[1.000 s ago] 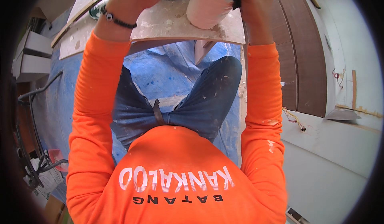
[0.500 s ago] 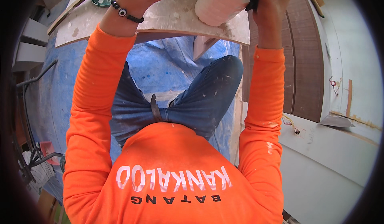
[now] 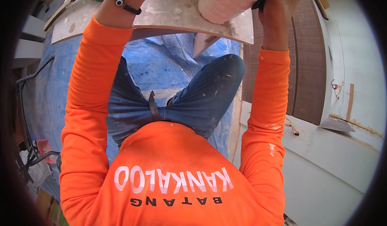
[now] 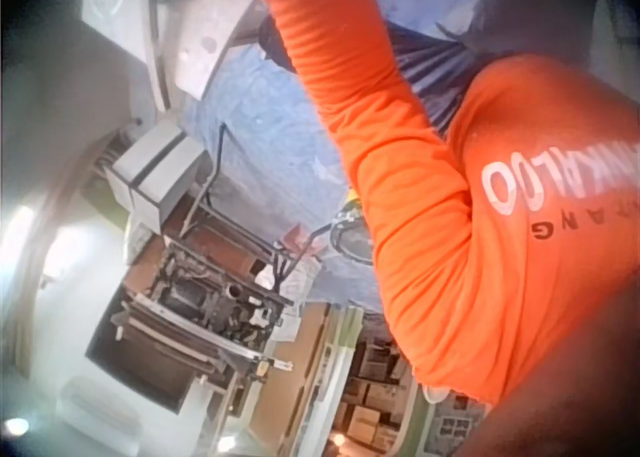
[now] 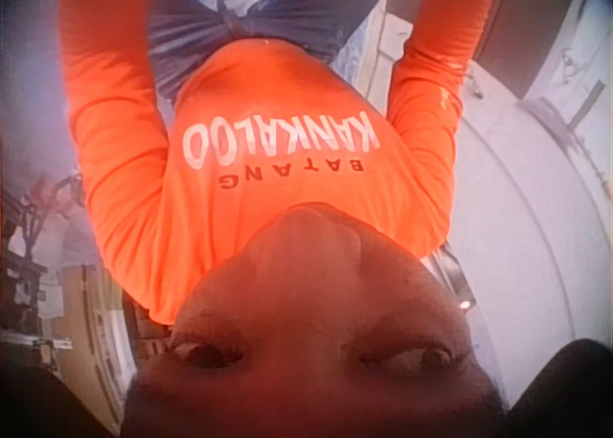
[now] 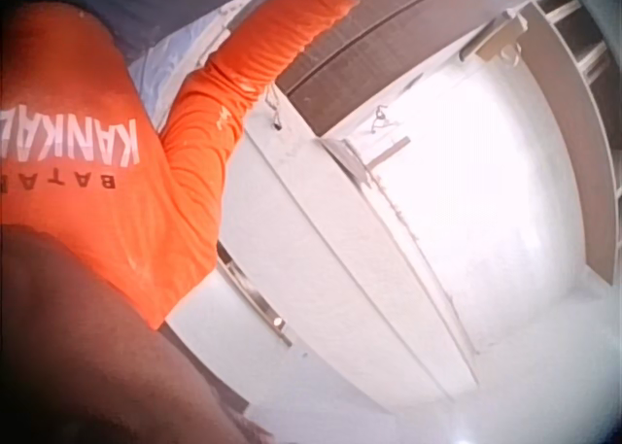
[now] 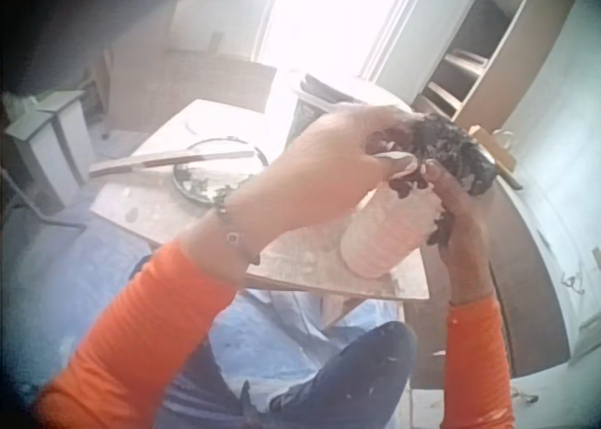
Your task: The person retrieves a paint can, opens it, and stirs the contents with a stick. They then pour some paint into a coconut shell and continue mixing by hand before moving to a sink area.
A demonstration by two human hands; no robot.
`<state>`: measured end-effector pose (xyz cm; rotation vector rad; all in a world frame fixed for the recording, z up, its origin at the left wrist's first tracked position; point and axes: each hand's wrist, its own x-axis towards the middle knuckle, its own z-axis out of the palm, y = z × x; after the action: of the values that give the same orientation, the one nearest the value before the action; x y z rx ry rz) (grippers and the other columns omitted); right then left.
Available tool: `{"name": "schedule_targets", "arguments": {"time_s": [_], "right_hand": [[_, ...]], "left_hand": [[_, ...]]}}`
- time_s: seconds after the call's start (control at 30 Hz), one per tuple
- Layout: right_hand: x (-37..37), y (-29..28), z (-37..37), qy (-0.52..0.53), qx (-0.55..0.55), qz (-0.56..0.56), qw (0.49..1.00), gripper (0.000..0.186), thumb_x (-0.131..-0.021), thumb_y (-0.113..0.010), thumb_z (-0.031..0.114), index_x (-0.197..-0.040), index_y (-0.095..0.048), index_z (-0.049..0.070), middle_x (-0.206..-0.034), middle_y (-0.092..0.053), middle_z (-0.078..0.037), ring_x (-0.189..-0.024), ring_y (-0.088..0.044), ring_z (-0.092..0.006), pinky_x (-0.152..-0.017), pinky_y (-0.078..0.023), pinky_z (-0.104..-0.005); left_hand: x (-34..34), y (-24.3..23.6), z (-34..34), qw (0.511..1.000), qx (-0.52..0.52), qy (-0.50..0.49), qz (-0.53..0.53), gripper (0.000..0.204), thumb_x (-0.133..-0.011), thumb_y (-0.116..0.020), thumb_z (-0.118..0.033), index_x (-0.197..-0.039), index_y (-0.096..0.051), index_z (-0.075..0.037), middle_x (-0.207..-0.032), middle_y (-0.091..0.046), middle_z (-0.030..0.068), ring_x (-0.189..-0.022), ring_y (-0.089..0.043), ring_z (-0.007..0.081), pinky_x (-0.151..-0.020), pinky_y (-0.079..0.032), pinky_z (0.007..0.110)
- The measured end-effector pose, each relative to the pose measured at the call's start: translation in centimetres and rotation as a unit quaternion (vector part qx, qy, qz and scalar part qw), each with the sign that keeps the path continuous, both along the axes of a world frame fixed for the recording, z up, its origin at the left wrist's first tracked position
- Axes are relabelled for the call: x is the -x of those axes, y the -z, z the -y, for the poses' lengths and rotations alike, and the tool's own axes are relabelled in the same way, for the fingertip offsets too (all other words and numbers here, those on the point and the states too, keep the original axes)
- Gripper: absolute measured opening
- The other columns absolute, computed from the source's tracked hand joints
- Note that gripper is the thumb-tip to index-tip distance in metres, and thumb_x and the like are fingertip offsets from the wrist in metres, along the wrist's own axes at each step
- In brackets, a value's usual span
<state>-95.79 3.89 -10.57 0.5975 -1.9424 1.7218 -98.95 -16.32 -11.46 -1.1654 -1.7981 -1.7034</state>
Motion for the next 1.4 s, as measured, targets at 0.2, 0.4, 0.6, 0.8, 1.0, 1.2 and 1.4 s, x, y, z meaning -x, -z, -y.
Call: {"name": "schedule_targets", "arguments": {"time_s": [0.2, 0.4, 0.6, 0.8, 1.0, 1.2, 1.4], "right_hand": [[0.5, -0.5, 1.2, -0.055, 0.017, -0.028, 0.998, 0.033, -0.091, -0.077, 0.008, -0.122, -0.066, 0.002, -0.106, -0.072, -0.005, -0.091, -0.069, -0.0152, -0.079, -0.056, -0.0298], [0.4, -0.4, 0.7, -0.189, 0.265, 0.173, 0.93, 0.035, -0.091, -0.077, 0.009, -0.123, -0.066, 0.003, -0.109, -0.072, -0.005, -0.093, -0.07, -0.0154, -0.081, -0.057, -0.0298], [0.3, -0.1, 0.7, -0.022, 0.045, 0.0, 0.999, 0.036, -0.09, -0.079, 0.012, -0.122, -0.067, 0.003, -0.109, -0.073, -0.007, -0.095, -0.071, -0.0164, -0.083, -0.057, -0.0309], [0.8, -0.1, 0.5, 0.016, 0.037, 0.026, 0.999, 0.036, -0.091, -0.078, 0.013, -0.124, -0.066, 0.003, -0.11, -0.073, -0.007, -0.096, -0.071, -0.018, -0.085, -0.057, -0.0316], [0.3, 0.2, 0.5, -0.035, 0.05, 0.032, 0.998, 0.037, -0.09, -0.079, 0.012, -0.124, -0.067, 0.002, -0.109, -0.073, -0.007, -0.096, -0.071, -0.0172, -0.085, -0.056, -0.0314], [-1.8, 1.5, 1.1, 0.074, 0.0, 0.049, 0.996, 0.059, -0.088, -0.08, 0.014, -0.141, -0.055, 0.002, -0.12, -0.071, -0.009, -0.101, -0.071, -0.0194, -0.087, -0.058, -0.034], [-0.6, -0.7, 0.5, 0.009, 0.026, 0.03, 0.999, 0.077, -0.07, -0.095, 0.002, -0.135, -0.054, -0.003, -0.118, -0.071, -0.01, -0.104, -0.07, -0.0163, -0.091, -0.061, -0.0324]], "left_hand": [[-1.0, 2.0, 2.6, 0.997, -0.056, -0.061, 0.009, 0.035, -0.096, -0.067, -0.002, -0.131, -0.068, 0.002, -0.123, -0.073, 0.0151, -0.114, -0.069, 0.0198, -0.102, -0.053, 0.032], [-3.2, 8.6, 3.1, 0.976, -0.033, -0.188, 0.101, 0.036, -0.094, -0.07, -0.005, -0.13, -0.069, -0.001, -0.115, -0.073, 0.0143, -0.099, -0.07, 0.0191, -0.087, -0.056, 0.032], [-5.1, 9.2, 3.6, 0.962, 0.103, -0.251, 0.027, 0.037, -0.091, -0.071, -0.004, -0.128, -0.07, -0.003, -0.103, -0.071, 0.0161, -0.078, -0.067, 0.027, -0.072, -0.054, 0.036], [-4.5, 10.3, 3.1, 0.967, 0.085, -0.241, -0.01, 0.032, -0.091, -0.07, -0.002, -0.122, -0.069, 0.001, -0.104, -0.072, 0.0201, -0.09, -0.072, 0.0345, -0.077, -0.057, 0.04], [-4.5, 10.9, 3.2, 0.964, 0.095, -0.247, -0.038, 0.028, -0.092, -0.068, -0.003, -0.12, -0.068, 0.002, -0.108, -0.072, 0.0245, -0.1, -0.071, 0.0418, -0.082, -0.058, 0.044], [-4.4, 11.5, 3.4, 0.964, 0.112, -0.24, -0.014, 0.022, -0.095, -0.069, -0.005, -0.115, -0.065, 0.003, -0.103, -0.069, 0.0207, -0.092, -0.071, 0.036, -0.077, -0.056, 0.04], [-4.6, 11.2, 3.7, 0.962, 0.149, -0.226, 0.03, 0.023, -0.092, -0.069, -0.002, -0.114, -0.065, 0.003, -0.105, -0.067, 0.0234, -0.095, -0.067, 0.0452, -0.079, -0.055, 0.047]]}}
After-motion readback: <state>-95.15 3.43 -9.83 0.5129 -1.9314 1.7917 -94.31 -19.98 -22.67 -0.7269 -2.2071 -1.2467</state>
